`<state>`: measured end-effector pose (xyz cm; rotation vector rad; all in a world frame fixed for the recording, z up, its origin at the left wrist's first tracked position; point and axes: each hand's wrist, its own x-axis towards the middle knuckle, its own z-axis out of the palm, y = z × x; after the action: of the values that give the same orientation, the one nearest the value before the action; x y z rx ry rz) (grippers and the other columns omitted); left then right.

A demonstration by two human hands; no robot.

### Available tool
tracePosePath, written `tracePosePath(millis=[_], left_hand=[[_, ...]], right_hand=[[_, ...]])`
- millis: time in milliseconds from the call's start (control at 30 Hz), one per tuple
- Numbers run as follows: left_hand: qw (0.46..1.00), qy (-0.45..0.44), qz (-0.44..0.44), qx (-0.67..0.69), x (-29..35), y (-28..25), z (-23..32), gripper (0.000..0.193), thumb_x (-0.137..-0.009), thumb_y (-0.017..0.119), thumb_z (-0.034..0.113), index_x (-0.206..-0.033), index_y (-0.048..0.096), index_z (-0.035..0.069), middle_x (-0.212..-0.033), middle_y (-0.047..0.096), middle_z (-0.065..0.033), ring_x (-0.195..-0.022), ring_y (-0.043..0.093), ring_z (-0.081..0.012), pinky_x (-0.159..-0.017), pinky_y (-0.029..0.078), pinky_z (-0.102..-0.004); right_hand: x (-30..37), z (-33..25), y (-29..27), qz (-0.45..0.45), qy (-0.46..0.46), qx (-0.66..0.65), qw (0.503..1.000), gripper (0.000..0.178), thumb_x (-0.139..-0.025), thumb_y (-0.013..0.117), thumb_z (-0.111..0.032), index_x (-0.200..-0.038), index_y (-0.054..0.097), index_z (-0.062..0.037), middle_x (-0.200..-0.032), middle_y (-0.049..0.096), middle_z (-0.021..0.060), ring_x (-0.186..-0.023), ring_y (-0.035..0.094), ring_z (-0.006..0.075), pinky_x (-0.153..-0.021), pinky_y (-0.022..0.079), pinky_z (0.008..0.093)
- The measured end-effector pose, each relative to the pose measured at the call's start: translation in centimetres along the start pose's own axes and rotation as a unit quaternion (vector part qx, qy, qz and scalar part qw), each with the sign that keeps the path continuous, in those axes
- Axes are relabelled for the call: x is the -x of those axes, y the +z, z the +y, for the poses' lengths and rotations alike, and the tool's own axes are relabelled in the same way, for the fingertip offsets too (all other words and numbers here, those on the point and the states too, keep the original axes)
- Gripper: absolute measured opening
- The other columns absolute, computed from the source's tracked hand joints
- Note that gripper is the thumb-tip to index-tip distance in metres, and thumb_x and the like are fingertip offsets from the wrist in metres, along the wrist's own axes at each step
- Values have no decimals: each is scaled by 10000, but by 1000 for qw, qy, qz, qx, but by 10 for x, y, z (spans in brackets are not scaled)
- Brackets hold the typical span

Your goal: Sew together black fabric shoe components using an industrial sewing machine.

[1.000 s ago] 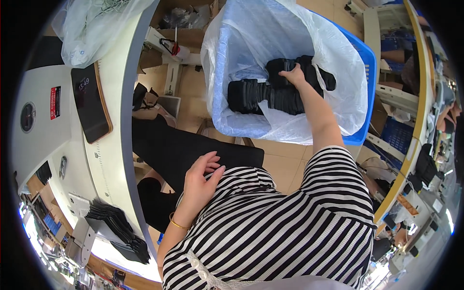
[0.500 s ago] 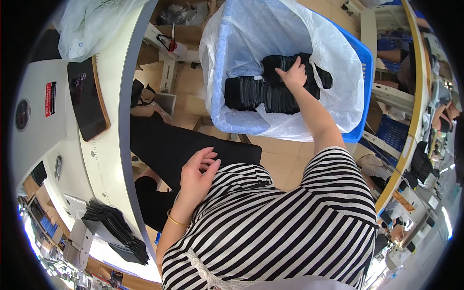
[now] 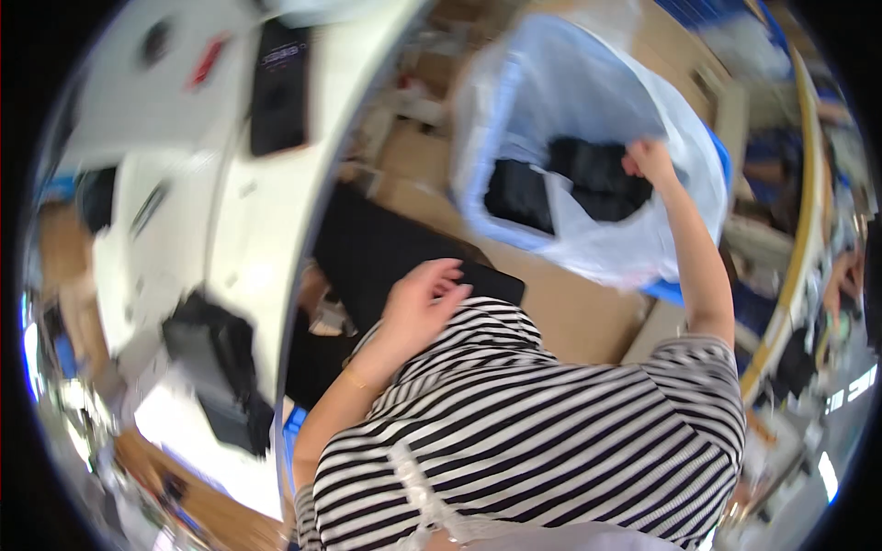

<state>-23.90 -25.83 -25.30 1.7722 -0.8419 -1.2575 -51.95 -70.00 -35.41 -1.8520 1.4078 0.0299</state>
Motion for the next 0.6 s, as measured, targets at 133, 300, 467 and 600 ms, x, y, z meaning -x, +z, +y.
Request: tracePosePath(millis=[133, 300, 467, 600], left_hand=[[979, 186, 38, -72, 14, -9, 14, 357, -871, 729, 124, -1188, 619, 4, -1029, 661, -126, -902, 673, -238, -796, 560, -337], [917, 334, 161, -143, 89, -71, 53, 379, -808, 768, 103, -1161, 656, 24, -1046, 680, -131, -932, 660, -300, -814, 535, -380], [784, 204, 565, -153, 207, -141, 67, 252, -777, 690, -57, -1020, 693, 6, -959, 707, -120, -863, 680, -253, -776, 537, -336], [691, 37, 664, -284, 234, -176, 20, 272, -878, 678, 53, -1137, 629, -14, -1084, 659, -147, -1003, 607, -310, -904, 471, -394]], right_hand=[[103, -192, 71, -94, -212, -49, 971, 188, -955, 596, -143, -913, 680, 20, -685, 673, 59, -592, 619, 118, -560, 495, 295], [207, -351, 154, -89, -589, -72, 800, 114, -872, 696, -68, -958, 690, 6, -801, 668, 116, -696, 636, 251, -630, 504, 337], [266, -449, 229, -169, -664, -136, 716, 244, -855, 735, -154, -1023, 678, 13, -870, 650, 124, -825, 629, 292, -741, 502, 378], [280, -504, 287, -133, -667, -93, 727, 367, -845, 749, -256, -1082, 668, 12, -956, 632, 137, -933, 604, 307, -811, 489, 400]])
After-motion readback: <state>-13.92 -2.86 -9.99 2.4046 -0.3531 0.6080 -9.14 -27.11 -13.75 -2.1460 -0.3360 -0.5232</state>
